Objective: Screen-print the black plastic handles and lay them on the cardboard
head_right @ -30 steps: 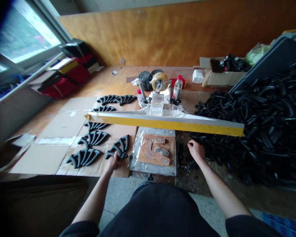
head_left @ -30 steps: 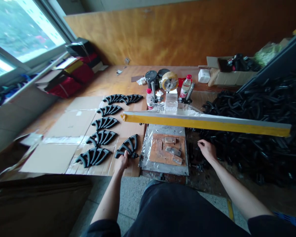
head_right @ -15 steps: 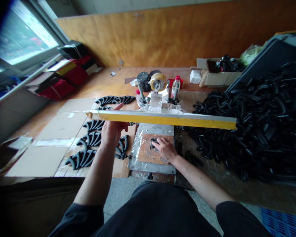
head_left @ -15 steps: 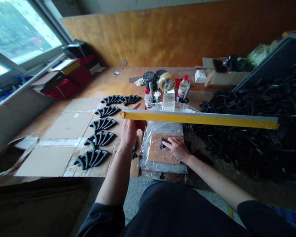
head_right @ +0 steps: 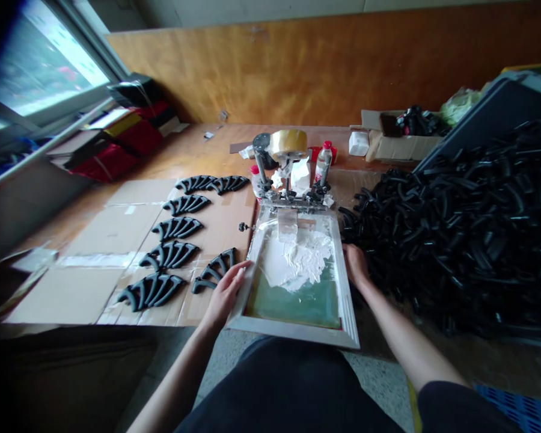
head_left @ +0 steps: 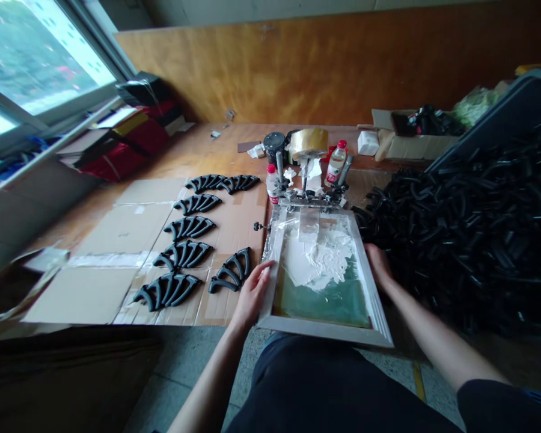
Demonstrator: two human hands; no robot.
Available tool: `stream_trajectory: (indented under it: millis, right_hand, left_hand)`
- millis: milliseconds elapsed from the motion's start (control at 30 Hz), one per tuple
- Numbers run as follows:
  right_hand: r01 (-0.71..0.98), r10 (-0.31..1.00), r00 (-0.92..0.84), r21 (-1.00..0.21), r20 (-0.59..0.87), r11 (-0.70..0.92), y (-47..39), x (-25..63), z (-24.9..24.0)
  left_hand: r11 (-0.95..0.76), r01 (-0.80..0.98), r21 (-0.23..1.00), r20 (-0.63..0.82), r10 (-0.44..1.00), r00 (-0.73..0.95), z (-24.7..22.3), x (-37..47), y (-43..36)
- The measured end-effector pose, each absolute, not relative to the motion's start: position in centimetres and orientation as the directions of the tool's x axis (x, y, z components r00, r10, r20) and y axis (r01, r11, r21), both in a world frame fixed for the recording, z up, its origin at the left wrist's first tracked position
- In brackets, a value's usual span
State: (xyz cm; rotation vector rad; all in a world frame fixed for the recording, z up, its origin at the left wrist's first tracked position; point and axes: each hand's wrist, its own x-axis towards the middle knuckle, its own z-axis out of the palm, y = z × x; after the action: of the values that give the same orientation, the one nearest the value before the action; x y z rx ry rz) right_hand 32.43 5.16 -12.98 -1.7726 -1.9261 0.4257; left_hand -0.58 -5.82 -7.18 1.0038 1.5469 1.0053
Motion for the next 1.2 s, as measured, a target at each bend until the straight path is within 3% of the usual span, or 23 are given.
stream_trajectory:
  millis: [100,200,300,400,567,700,800,900,1033,1133,1200]
  right_hand:
    - [0.827,0.955,-0.016,-0.533,0.296,0.179,7.1,31.2,-10.6]
    - [0.785,0.855,-0.239,-0.427,0.461,0.45,8.4,26.3,-8.0]
    - [0.783,0.841,-0.443,-0.323,0.312,0.532,8.8,21.7,-6.9]
    - [0.797,0.835,-0.534,-0.25,0.13,0.549,7.7,20.0,-7.7]
    - [0.561,0.58,-0.799,-0.15,0.155,0.814,3.0,22.0,-9.4]
    - [0.359,0.384,-0.912,-0.171,0.144,0.917,1.5,23.9,-8.5]
    - [0.379,0.417,-0.902,-0.26,0.109,0.888,2.7,23.9,-7.6]
    - [0.479,0.529,-0.825,-0.25,0.198,0.841,3.3,23.1,-8.2]
    - [0.45,0.479,-0.827,-0.165,0.294,0.878,1.8,23.5,-10.0]
    - [0.394,0.441,-0.861,-0.217,0.254,0.893,1.4,24.3,-9.8]
    - [0.437,0.502,-0.831,-0.277,0.24,0.856,2.5,23.8,-8.7]
  left_hand:
    - [0.372,0.21,0.904,-0.343,0.925,-0.161,-11.8,-0.8,-5.8]
    - [0.387,0.367,0.846,-0.348,0.922,-0.171,-14.7,-1.0,-5.2]
    - [0.386,0.439,0.811,-0.357,0.922,-0.15,-15.5,-1.4,-4.7]
    - [0.384,0.46,0.8,-0.369,0.921,-0.128,-15.3,-1.6,-4.6]
    - [0.391,0.474,0.789,-0.375,0.918,-0.131,-15.2,-1.6,-4.6]
    - [0.385,0.468,0.796,-0.365,0.921,-0.138,-15.0,-1.4,-4.7]
    - [0.388,0.431,0.815,-0.366,0.92,-0.138,-14.5,-1.3,-4.7]
    - [0.389,0.404,0.828,-0.368,0.92,-0.133,-14.0,-1.3,-4.8]
    - [0.378,0.403,0.834,-0.353,0.925,-0.138,-13.7,-1.2,-4.9]
    - [0.393,0.386,0.835,-0.361,0.92,-0.154,-13.8,-1.1,-4.9]
    - [0.417,0.347,0.84,-0.39,0.909,-0.148,-13.5,-1.1,-4.9]
